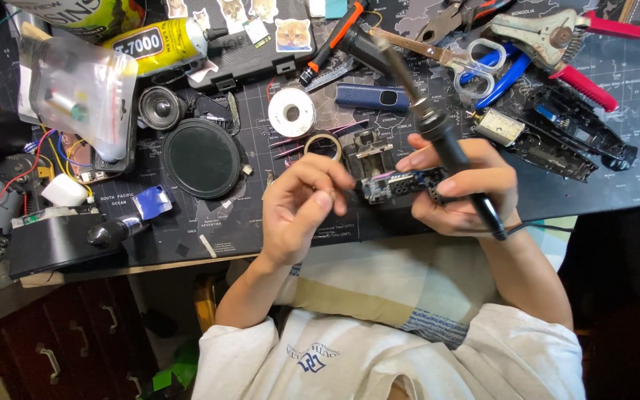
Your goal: Soldering wires or components onto a small circuit board at a repair bench.
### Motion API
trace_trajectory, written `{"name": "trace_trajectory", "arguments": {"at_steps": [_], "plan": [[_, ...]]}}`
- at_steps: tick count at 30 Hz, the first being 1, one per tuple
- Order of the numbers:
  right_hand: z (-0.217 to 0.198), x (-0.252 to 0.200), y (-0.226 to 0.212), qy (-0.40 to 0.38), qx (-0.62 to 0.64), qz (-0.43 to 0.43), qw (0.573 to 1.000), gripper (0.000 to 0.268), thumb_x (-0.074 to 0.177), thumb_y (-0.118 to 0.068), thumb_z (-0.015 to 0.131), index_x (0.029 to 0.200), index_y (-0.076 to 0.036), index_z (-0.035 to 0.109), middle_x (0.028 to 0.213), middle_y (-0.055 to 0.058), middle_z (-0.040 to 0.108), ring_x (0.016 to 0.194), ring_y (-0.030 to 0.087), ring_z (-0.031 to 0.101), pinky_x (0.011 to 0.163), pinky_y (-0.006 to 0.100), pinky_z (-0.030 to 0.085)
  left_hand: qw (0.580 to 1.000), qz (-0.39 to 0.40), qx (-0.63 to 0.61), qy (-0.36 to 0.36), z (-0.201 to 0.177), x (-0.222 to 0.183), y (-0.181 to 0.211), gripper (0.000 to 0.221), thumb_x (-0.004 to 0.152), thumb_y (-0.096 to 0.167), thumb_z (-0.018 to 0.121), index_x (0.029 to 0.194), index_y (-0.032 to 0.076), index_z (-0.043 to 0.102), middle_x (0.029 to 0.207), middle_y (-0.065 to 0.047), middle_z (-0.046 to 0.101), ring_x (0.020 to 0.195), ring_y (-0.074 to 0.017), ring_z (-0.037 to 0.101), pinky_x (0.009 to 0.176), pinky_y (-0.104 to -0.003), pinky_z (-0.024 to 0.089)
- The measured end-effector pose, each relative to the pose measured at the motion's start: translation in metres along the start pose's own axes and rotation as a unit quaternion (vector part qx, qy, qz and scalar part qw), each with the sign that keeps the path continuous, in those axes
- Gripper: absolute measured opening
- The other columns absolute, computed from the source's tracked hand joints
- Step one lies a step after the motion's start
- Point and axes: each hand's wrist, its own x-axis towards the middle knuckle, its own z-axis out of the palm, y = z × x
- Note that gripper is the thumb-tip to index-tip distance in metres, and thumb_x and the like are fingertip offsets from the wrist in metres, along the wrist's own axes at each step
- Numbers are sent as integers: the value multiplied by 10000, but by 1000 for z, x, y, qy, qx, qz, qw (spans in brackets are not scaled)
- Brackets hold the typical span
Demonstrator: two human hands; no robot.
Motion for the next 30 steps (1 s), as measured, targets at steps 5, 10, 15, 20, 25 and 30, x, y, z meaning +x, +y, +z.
{"name": "trace_trajectory", "arguments": {"at_steps": [5,10,15,20,25,30], "plan": [[-5,-9,1,33,17,54,998,601,784,259,852,1192,-114,616,1221,228,681,1133,384,795,1218,727,559,990,3,-139,23,-8,-3,-14,178,982,69,724,879,24,586,863,-224,673,727,-227,666,584,-296,554],[6,3,3,37,-15,24,999,557,800,273,803,1115,-102,537,1160,235,692,1036,410,817,1125,657,635,986,-21,-165,13,-7,-2,-13,177,946,16,763,882,4,599,830,-230,684,689,-213,657,575,-294,552],[15,11,1,47,-23,23,998,497,823,265,773,1114,-55,528,1135,264,698,1020,442,817,1081,684,661,999,-1,-13,29,2,-6,2,147,934,-84,825,992,-60,692,903,-232,773,725,-193,711,639,-291,613],[15,16,-2,22,-11,67,997,481,840,289,747,1132,-6,505,1166,306,678,1052,493,798,1104,759,616,981,63,179,30,-1,-4,10,180,936,13,877,1091,-58,816,902,-177,828,720,-179,764,672,-285,665],[21,25,-6,10,-37,68,997,439,887,283,725,1135,-12,514,1177,269,680,1073,486,799,1078,717,634,978,77,189,32,10,1,18,53,1011,56,802,1001,6,785,1009,-149,777,848,-177,699,707,-294,633],[22,25,-9,14,-21,88,996,435,914,264,725,1154,-13,491,1190,258,673,1088,463,801,1090,695,626,992,17,122,-1,7,0,14,78,1041,24,730,980,-21,711,1360,-219,663,1185,-267,707,800,-359,699]]}}
